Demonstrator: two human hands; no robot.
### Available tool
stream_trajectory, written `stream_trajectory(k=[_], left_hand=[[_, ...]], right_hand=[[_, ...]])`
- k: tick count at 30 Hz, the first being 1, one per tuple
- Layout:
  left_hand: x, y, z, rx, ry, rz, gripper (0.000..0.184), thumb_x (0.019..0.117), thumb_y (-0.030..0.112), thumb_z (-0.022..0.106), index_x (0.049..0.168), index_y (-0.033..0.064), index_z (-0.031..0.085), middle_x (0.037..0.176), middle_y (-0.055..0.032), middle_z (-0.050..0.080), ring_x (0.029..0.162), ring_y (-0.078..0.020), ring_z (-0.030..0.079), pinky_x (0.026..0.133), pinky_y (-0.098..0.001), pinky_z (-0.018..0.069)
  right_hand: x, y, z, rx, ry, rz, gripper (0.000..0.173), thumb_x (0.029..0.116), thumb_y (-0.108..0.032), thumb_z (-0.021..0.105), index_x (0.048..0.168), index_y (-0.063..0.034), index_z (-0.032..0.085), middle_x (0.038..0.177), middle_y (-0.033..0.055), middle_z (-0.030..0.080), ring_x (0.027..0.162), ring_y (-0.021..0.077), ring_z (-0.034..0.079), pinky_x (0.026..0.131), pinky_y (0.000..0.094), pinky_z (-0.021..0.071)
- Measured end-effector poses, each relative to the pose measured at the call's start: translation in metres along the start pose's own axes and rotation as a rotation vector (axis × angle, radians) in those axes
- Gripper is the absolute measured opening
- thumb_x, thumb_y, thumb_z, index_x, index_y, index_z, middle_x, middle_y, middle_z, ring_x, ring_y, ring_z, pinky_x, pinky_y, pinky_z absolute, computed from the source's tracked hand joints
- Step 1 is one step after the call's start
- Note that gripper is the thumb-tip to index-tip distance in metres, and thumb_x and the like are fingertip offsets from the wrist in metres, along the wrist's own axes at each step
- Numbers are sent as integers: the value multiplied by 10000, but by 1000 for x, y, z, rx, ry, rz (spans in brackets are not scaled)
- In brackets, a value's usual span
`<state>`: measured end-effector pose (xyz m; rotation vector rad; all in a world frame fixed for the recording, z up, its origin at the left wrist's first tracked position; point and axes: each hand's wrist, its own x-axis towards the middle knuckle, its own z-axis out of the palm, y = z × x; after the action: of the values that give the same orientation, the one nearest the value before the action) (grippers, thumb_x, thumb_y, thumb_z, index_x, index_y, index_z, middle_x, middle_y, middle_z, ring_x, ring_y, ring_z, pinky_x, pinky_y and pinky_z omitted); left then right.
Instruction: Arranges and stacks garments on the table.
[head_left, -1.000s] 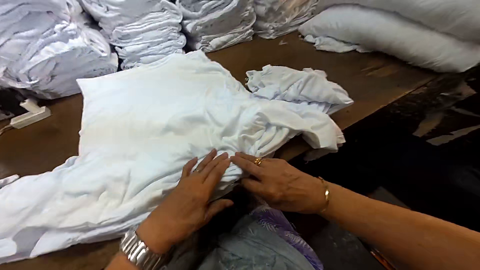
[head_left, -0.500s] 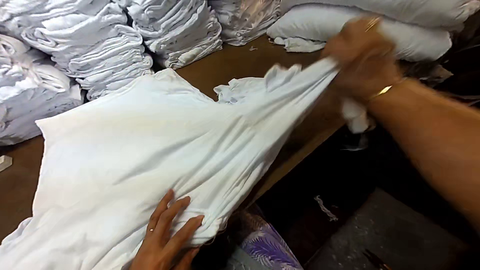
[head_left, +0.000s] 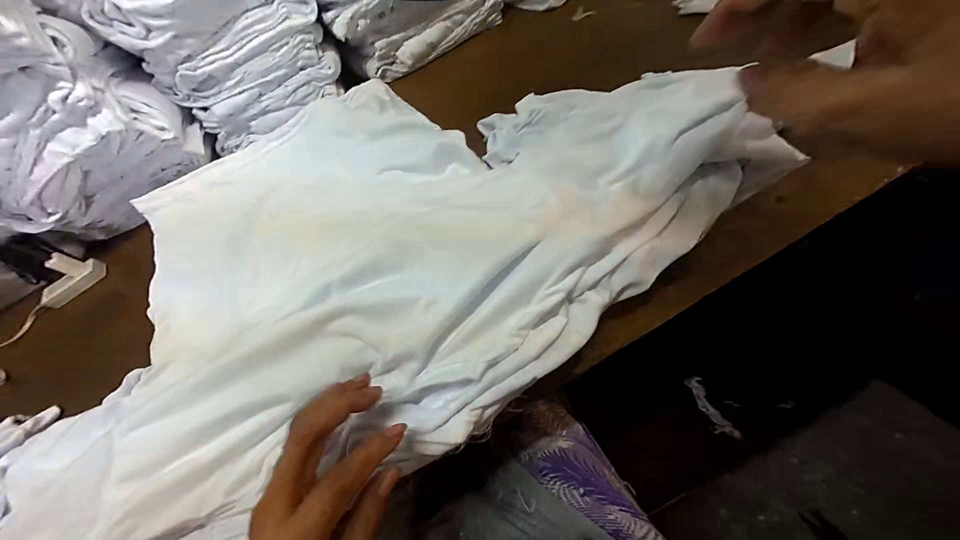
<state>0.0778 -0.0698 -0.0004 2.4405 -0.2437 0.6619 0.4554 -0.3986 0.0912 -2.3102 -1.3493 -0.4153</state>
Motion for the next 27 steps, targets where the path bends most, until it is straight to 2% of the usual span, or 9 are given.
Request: stream_trajectory(k=[3, 6, 11, 16, 19, 21, 23, 25, 27], left_hand=[[-9, 6, -37, 133, 84, -84, 318, 939, 266, 725, 1254, 230, 700, 1431, -47, 576, 1362, -272, 523, 1117, -477, 477], [-39, -10, -83, 183, -8, -235, 438, 939, 343, 714, 1337, 168, 666, 1440, -75, 568, 1352, -263, 523, 1111, -470, 466], [-88, -45, -112, 129, -62, -329, 363, 943, 367, 690, 1247, 171, 725, 1327, -31, 653, 1244, -204, 615, 1046, -399, 533], [-74, -44, -103, 208, 115, -220, 197, 977, 252, 643, 1072, 143, 776, 1185, 5, 698, 1119, -114, 663, 968, -290, 564], [-67, -41, -127, 106, 155, -222, 210, 1023, 226, 599, 1066, 96, 757, 1207, -7, 713, 1190, -155, 654, 1054, -344, 526], [-72, -48, -141, 88, 120, -185, 200, 1014, 245, 604, 1039, 104, 743, 1222, -15, 697, 1247, -194, 616, 1107, -393, 483], [-81, -56, -139, 133, 43, -172, 266, 955, 332, 671, 1144, 159, 742, 1306, -13, 666, 1294, -214, 586, 1117, -436, 476], [-91, -63, -128, 214, -2, -183, 472, 896, 439, 698, 1299, 193, 693, 1391, -12, 622, 1357, -232, 524, 1137, -496, 413], [-101, -67, -126, 209, 36, -197, 419, 899, 409, 704, 1249, 179, 712, 1349, -9, 642, 1329, -217, 553, 1129, -447, 451]], right_hand=[[-12, -107, 42, 272, 16, -295, 196, 952, -231, 595, 1030, -108, 726, 925, -5, 689, 801, 76, 639, 692, 281, 556], [-21, -159, 91, 166, -80, -457, 198, 917, -141, 567, 1023, -68, 718, 978, 82, 665, 871, 238, 665, 654, 388, 548], [-12, -157, 112, 89, -151, -511, 142, 906, -102, 565, 883, -86, 705, 894, 68, 646, 825, 242, 660, 616, 400, 531], [4, -152, 98, 175, -150, -420, 177, 923, -172, 530, 928, -105, 694, 877, 37, 623, 861, 209, 627, 688, 390, 520], [14, -164, 72, 230, -64, -343, 175, 968, -198, 531, 971, -88, 667, 819, 2, 587, 729, 100, 543, 638, 278, 458], [11, -176, 72, 190, -46, -385, 157, 963, -159, 539, 981, -68, 665, 826, 40, 613, 738, 159, 590, 644, 349, 500], [-2, -181, 90, 148, -136, -473, 148, 922, -106, 580, 1006, -78, 699, 878, 77, 655, 820, 246, 658, 673, 443, 557], [-12, -178, 111, 97, -192, -547, 222, 922, -131, 573, 1073, -126, 735, 890, 55, 637, 827, 242, 651, 629, 409, 543], [-15, -172, 116, 149, -166, -548, 235, 954, -146, 548, 1058, -129, 758, 889, 43, 652, 824, 212, 657, 650, 386, 550]])
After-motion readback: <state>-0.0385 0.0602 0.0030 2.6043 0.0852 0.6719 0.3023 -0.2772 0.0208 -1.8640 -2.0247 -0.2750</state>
